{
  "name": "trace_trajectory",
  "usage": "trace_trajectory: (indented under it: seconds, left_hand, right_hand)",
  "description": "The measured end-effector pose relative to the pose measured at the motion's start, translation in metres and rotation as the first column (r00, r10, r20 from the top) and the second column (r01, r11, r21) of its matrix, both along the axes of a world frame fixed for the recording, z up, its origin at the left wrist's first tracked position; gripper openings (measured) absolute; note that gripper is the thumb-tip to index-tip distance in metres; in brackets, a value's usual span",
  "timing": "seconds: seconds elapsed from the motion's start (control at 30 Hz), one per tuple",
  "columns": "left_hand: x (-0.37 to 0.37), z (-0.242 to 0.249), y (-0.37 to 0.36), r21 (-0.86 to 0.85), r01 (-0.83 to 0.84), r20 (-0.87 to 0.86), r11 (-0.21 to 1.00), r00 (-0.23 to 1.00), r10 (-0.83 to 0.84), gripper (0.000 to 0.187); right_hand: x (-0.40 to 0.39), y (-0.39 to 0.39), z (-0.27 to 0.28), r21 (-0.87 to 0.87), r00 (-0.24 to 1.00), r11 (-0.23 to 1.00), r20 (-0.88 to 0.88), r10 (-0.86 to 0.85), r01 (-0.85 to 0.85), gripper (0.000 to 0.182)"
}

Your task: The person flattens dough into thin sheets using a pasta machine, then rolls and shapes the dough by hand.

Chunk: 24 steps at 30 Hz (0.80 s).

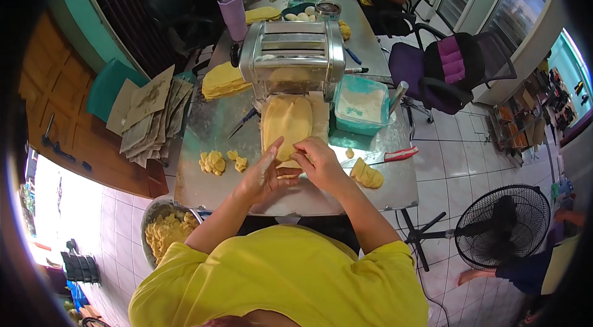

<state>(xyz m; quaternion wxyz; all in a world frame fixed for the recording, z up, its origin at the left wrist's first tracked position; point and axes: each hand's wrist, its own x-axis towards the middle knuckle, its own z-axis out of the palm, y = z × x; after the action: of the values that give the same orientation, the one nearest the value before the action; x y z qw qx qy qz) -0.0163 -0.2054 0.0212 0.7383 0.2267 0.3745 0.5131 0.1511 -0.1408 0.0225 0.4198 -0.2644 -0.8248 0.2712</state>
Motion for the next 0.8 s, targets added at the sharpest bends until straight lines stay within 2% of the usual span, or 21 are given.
trace_trajectory:
  seconds: [0.03, 0.07, 0.1, 0.13, 0.27, 0.33, 0.37, 0.43, 0.47, 0.53, 0.57, 0.6, 0.63, 0.67, 0.73, 0.77, 0.8]
  left_hand:
    - [0.000, 0.008, -0.003, 0.047, -0.018, -0.092, 0.999, 0.995, 0.022, 0.051]
    - [-0.002, -0.001, -0.002, 0.049, -0.014, -0.093, 0.999, 0.995, 0.019, 0.051]
    - [-0.006, -0.009, 0.002, 0.258, 0.037, -0.381, 0.965, 0.922, 0.067, 0.045]
    - [-0.009, -0.017, 0.004, 0.429, 0.145, -0.616, 0.892, 0.769, 0.171, 0.039]
    - [-0.016, -0.018, 0.002, 0.325, 0.108, -0.543, 0.940, 0.835, 0.091, 0.028]
    - [-0.014, -0.015, 0.001, 0.349, 0.124, -0.633, 0.929, 0.762, 0.137, 0.024]
    - [-0.015, -0.018, 0.001, 0.347, 0.126, -0.634, 0.929, 0.762, 0.133, 0.024]
    - [-0.015, -0.020, 0.004, 0.266, 0.202, -0.744, 0.943, 0.665, 0.067, 0.027]
    - [-0.012, -0.020, 0.004, 0.266, 0.205, -0.743, 0.942, 0.666, 0.065, 0.027]
    - [-0.003, -0.005, 0.003, 0.297, 0.180, -0.697, 0.938, 0.712, 0.085, 0.035]
    - [-0.002, -0.005, 0.003, 0.294, 0.184, -0.699, 0.938, 0.711, 0.080, 0.035]
    - [-0.001, -0.006, 0.003, 0.390, 0.130, -0.638, 0.912, 0.752, 0.166, 0.039]
    - [-0.001, -0.008, 0.003, 0.480, 0.068, -0.566, 0.874, 0.786, 0.249, 0.044]
    - [-0.005, -0.011, 0.004, 0.481, 0.065, -0.563, 0.874, 0.787, 0.252, 0.044]
    - [-0.014, -0.017, 0.003, 0.432, 0.080, -0.605, 0.898, 0.765, 0.223, 0.044]
    - [-0.013, -0.018, 0.003, 0.434, 0.074, -0.601, 0.898, 0.767, 0.227, 0.044]
    - [-0.013, -0.018, 0.003, 0.433, 0.082, -0.612, 0.898, 0.758, 0.226, 0.043]
  right_hand:
    - [-0.002, 0.002, -0.003, -0.067, 0.999, 0.998, -0.044, 0.000, -0.003, 0.025]
    - [-0.003, 0.002, -0.004, -0.065, 0.999, 0.998, -0.045, -0.004, 0.001, 0.025]
    - [-0.006, 0.001, -0.005, -0.274, 0.992, 0.961, -0.125, 0.009, -0.044, 0.024]
    - [-0.009, -0.001, -0.004, -0.468, 0.979, 0.878, -0.205, 0.005, -0.103, 0.023]
    - [-0.019, -0.011, 0.003, -0.432, 0.979, 0.884, -0.172, 0.114, -0.179, 0.022]
    - [-0.020, -0.013, -0.001, -0.519, 0.969, 0.833, -0.235, 0.076, -0.191, 0.020]
    - [-0.020, -0.013, -0.004, -0.521, 0.969, 0.833, -0.236, 0.073, -0.189, 0.020]
    - [-0.016, -0.010, -0.009, -0.520, 0.982, 0.843, -0.187, 0.043, -0.136, 0.018]
    - [-0.012, -0.005, -0.009, -0.520, 0.982, 0.844, -0.185, 0.039, -0.132, 0.018]
    - [0.003, 0.017, -0.004, -0.394, 0.996, 0.915, -0.020, 0.087, -0.088, 0.016]
    - [0.011, 0.031, 0.002, -0.429, 0.997, 0.903, -0.077, -0.003, -0.030, 0.016]
    - [0.020, 0.046, 0.011, -0.466, 0.987, 0.884, -0.128, -0.093, 0.023, 0.017]
    - [0.031, 0.063, 0.022, -0.319, 0.971, 0.936, -0.134, -0.197, 0.146, 0.017]
    - [0.041, 0.080, 0.032, -0.163, 0.943, 0.949, -0.156, -0.293, 0.268, 0.018]
    - [0.060, 0.107, 0.048, 0.023, 0.873, 0.873, -0.047, -0.486, 0.487, 0.016]
    - [0.069, 0.124, 0.044, 0.027, 0.875, 0.875, -0.044, -0.482, 0.484, 0.016]
    - [0.077, 0.143, 0.029, 0.162, 0.848, 0.870, 0.200, -0.490, 0.465, 0.015]
